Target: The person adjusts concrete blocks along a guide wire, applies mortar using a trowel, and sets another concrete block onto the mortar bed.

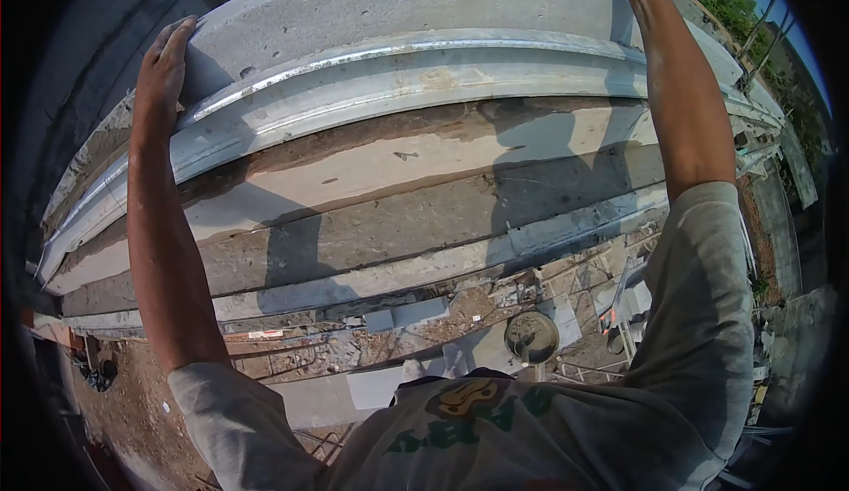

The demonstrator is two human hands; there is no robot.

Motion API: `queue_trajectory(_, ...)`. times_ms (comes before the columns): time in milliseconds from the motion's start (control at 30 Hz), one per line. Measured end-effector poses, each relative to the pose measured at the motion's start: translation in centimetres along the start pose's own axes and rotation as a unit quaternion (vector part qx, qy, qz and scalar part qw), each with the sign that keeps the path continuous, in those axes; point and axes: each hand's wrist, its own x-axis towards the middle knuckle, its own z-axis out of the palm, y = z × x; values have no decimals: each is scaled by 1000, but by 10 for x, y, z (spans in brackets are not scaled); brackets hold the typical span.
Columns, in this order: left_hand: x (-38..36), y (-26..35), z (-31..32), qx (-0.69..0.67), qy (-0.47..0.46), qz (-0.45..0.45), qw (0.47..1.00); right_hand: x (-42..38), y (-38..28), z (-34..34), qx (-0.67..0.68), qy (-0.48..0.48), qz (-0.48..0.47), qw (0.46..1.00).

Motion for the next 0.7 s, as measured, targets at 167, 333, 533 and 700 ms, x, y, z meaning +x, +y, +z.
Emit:
queue_trajectory(167,13,-23,-7,53,-19,111,992,-76,-31,-2,213,37,-18,976)
queue_trajectory(333,2,-7,-2,17,-12,59,998,-152,-49,-4,393,62,13,917)
queue_trajectory(533,6,-7,-1,8,-16,46,999,-154,-36,-8,469,62,68,878)
queue_trajectory(700,2,-5,2,14,7,16,1000,-64,21,-5,150,-59,36,986)
